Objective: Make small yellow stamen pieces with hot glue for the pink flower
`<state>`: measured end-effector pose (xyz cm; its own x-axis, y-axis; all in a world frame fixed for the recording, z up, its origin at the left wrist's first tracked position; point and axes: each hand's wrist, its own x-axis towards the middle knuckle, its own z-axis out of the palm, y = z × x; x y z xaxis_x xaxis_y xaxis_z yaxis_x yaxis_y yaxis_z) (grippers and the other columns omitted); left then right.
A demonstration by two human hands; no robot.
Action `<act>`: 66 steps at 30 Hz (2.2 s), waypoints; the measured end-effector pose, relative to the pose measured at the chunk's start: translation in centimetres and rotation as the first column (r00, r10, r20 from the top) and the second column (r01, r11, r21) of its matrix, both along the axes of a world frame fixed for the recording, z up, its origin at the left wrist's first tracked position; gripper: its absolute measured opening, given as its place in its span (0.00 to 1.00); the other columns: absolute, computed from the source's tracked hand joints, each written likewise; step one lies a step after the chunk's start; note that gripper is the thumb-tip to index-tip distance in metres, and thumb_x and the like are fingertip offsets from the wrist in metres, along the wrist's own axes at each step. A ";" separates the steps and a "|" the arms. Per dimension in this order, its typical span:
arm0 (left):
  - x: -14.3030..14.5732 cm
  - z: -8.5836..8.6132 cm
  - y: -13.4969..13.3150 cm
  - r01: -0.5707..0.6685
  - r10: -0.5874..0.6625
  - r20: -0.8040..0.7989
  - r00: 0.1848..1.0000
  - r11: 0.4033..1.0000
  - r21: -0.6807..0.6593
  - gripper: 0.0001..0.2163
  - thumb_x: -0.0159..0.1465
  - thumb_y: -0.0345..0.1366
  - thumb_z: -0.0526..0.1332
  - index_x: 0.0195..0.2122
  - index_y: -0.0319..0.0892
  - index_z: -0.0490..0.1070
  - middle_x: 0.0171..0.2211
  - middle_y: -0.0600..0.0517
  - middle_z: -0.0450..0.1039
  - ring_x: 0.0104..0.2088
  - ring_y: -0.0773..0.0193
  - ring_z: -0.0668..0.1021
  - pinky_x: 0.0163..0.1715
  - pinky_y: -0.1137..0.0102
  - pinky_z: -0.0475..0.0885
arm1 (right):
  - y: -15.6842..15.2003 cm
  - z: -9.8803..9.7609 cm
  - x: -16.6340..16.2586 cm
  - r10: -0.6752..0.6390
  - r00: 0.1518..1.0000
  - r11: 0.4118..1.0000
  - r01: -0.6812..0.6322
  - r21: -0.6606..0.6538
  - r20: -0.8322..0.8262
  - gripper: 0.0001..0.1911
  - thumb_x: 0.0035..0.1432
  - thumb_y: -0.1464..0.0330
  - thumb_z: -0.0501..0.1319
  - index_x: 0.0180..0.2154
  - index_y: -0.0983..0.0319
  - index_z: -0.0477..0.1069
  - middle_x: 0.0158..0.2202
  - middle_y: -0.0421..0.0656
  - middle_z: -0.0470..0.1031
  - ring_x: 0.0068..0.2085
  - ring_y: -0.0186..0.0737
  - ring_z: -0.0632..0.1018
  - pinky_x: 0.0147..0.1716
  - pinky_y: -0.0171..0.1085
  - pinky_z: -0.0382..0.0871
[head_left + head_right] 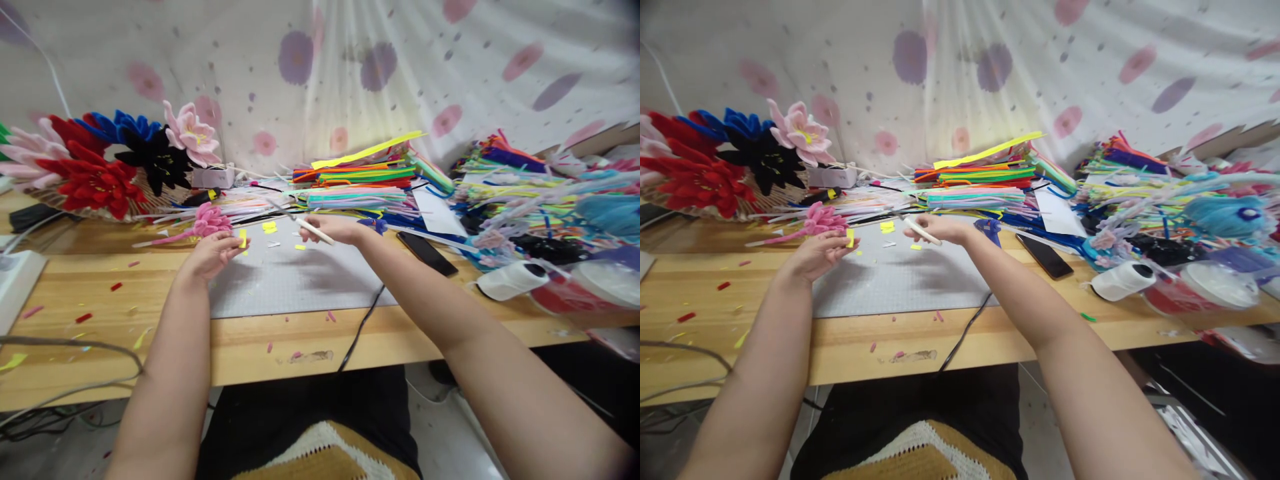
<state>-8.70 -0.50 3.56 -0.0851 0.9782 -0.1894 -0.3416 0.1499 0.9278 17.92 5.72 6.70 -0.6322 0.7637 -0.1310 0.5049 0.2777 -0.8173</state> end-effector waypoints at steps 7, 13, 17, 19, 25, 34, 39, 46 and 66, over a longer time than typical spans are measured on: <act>-0.7 0.3 -0.1 -0.018 0.019 0.051 0.999 1.000 -0.018 0.06 0.48 0.19 0.59 0.21 0.36 0.68 0.26 0.49 0.72 0.31 0.69 0.77 0.35 0.78 0.75 | -0.2 -0.2 -3.3 0.259 0.963 0.859 -0.266 -0.437 -0.075 0.21 0.46 0.54 0.64 0.31 0.66 0.69 0.21 0.38 0.68 0.21 0.28 0.68 0.20 0.28 0.60; -1.0 0.0 -0.1 -0.010 0.013 0.047 0.999 0.998 -0.069 0.07 0.47 0.19 0.59 0.21 0.37 0.68 0.23 0.52 0.71 0.27 0.70 0.76 0.37 0.72 0.76 | 0.9 -0.8 -4.0 0.339 0.934 0.843 -0.354 -0.405 -0.109 0.23 0.46 0.52 0.63 0.33 0.66 0.69 0.19 0.37 0.66 0.19 0.27 0.66 0.17 0.28 0.57; -1.1 -0.3 0.1 0.010 -0.007 0.042 0.999 0.998 -0.069 0.07 0.46 0.18 0.59 0.20 0.36 0.68 0.23 0.52 0.70 0.27 0.71 0.75 0.38 0.73 0.75 | 1.3 -1.2 -4.5 0.353 0.933 0.854 -0.354 -0.381 -0.073 0.24 0.44 0.51 0.64 0.31 0.66 0.68 0.18 0.35 0.65 0.18 0.25 0.64 0.16 0.28 0.55; -1.2 -0.3 0.1 0.003 0.000 0.044 0.999 0.997 -0.074 0.07 0.46 0.18 0.59 0.20 0.36 0.67 0.23 0.52 0.70 0.27 0.71 0.75 0.35 0.75 0.75 | 1.3 -1.0 -4.7 0.355 0.933 0.853 -0.352 -0.384 -0.066 0.24 0.42 0.51 0.65 0.30 0.65 0.68 0.17 0.34 0.64 0.18 0.25 0.64 0.16 0.28 0.54; -1.3 -0.3 0.1 -0.007 0.011 0.054 0.998 0.998 -0.064 0.08 0.45 0.18 0.59 0.20 0.37 0.66 0.22 0.54 0.68 0.27 0.71 0.75 0.32 0.76 0.75 | 1.3 -0.8 -4.9 0.341 0.939 0.857 -0.333 -0.393 -0.051 0.24 0.41 0.51 0.66 0.29 0.65 0.67 0.16 0.34 0.63 0.17 0.25 0.63 0.15 0.28 0.53; -1.3 -0.2 0.1 -0.004 0.006 0.044 0.999 0.999 -0.050 0.07 0.46 0.18 0.59 0.21 0.36 0.68 0.22 0.54 0.68 0.27 0.71 0.76 0.31 0.78 0.74 | 1.3 -0.7 -5.2 0.312 0.949 0.873 -0.305 -0.381 -0.046 0.23 0.42 0.53 0.66 0.29 0.66 0.68 0.18 0.35 0.65 0.17 0.24 0.64 0.14 0.27 0.54; -1.3 -0.1 0.0 0.006 -0.003 0.051 0.999 0.999 -0.051 0.06 0.46 0.18 0.59 0.22 0.35 0.69 0.22 0.54 0.69 0.26 0.72 0.75 0.29 0.80 0.74 | 1.2 -0.1 -5.5 0.330 0.944 0.865 -0.308 -0.396 -0.015 0.23 0.42 0.53 0.66 0.30 0.66 0.66 0.18 0.34 0.64 0.17 0.24 0.64 0.14 0.27 0.55; -1.2 0.1 -0.1 -0.005 0.010 0.077 0.997 0.998 -0.059 0.07 0.47 0.17 0.57 0.20 0.34 0.68 0.22 0.53 0.70 0.27 0.71 0.76 0.31 0.78 0.75 | 1.3 -0.1 -5.8 0.326 0.945 0.869 -0.296 -0.396 0.008 0.24 0.45 0.52 0.65 0.32 0.67 0.66 0.20 0.35 0.65 0.17 0.23 0.64 0.14 0.26 0.55; -1.5 0.4 -0.2 -0.032 0.036 0.036 0.999 0.995 -0.093 0.07 0.48 0.18 0.58 0.21 0.34 0.70 0.22 0.52 0.71 0.26 0.72 0.76 0.30 0.80 0.75 | 2.1 -0.7 -6.1 0.361 0.932 0.887 -0.333 -0.321 0.033 0.22 0.45 0.53 0.65 0.28 0.65 0.64 0.15 0.32 0.62 0.15 0.23 0.62 0.14 0.26 0.53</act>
